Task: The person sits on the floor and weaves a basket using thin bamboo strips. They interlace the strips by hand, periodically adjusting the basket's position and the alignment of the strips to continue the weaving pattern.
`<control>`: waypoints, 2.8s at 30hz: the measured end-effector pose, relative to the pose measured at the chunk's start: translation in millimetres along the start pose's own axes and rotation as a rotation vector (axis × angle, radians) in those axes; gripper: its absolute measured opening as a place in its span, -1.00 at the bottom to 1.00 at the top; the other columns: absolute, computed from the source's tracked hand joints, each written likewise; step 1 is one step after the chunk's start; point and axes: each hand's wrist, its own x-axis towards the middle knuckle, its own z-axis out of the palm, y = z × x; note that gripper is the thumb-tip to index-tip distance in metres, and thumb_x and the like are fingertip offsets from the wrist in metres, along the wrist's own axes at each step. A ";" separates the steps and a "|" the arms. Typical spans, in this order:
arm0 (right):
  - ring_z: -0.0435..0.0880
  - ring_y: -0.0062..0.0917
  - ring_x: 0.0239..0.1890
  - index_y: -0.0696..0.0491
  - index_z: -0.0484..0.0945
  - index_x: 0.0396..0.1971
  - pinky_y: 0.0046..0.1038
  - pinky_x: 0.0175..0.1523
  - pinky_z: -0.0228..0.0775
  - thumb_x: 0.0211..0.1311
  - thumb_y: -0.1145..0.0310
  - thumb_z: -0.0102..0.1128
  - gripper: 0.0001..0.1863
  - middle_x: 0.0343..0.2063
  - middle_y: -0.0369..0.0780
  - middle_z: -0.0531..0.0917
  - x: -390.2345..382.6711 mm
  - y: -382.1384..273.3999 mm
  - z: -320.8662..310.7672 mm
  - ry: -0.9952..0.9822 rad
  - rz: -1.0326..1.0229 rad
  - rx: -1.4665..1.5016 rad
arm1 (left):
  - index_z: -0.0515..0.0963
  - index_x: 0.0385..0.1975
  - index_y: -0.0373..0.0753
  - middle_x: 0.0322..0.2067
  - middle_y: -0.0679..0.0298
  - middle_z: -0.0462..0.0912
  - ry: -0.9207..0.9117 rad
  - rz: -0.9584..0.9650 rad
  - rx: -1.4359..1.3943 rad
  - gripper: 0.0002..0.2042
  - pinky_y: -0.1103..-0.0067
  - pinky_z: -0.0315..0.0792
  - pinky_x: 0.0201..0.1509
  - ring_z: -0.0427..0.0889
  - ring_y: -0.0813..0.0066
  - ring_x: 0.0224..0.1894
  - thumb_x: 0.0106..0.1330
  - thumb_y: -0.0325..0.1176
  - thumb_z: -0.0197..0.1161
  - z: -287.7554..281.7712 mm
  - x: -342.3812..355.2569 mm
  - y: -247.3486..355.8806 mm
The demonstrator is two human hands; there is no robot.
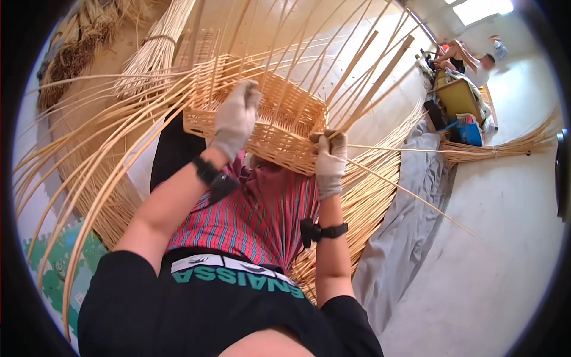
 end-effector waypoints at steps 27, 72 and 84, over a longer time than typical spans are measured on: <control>0.17 -0.65 -0.70 0.03 0.52 -0.49 -0.48 -0.57 0.04 0.56 -0.15 -0.09 -0.42 -0.75 -0.40 0.29 19.8 2.3 10.7 -0.010 -0.091 0.280 | 0.33 -0.33 -0.19 -0.55 0.35 0.44 -0.373 -0.563 -0.268 -0.66 0.52 0.40 -0.56 0.48 0.56 -0.59 0.22 -0.53 0.47 88.8 -25.5 33.8; 0.69 -0.20 -0.35 -0.08 0.67 -0.48 -0.26 -0.25 0.56 0.09 0.29 0.28 -0.94 -0.43 -0.18 0.69 -85.7 -104.9 164.0 -0.719 -0.738 -0.205 | 0.21 0.42 -0.30 -0.70 0.48 0.31 -0.103 0.419 -0.384 -0.52 0.33 0.44 0.35 0.44 0.66 -0.56 0.54 -0.40 0.04 -241.5 0.7 50.6; 0.56 -0.63 -0.25 0.16 0.57 -0.07 -0.42 0.08 0.51 0.51 0.28 0.13 -0.76 -0.33 -0.30 0.58 -3.8 -24.0 97.7 -0.163 0.109 0.226 | 0.55 -0.05 -0.40 0.10 -0.12 0.58 0.267 0.109 -0.316 -0.70 0.17 0.23 0.49 0.42 -0.10 0.36 0.49 -0.24 0.23 -178.6 -50.7 9.1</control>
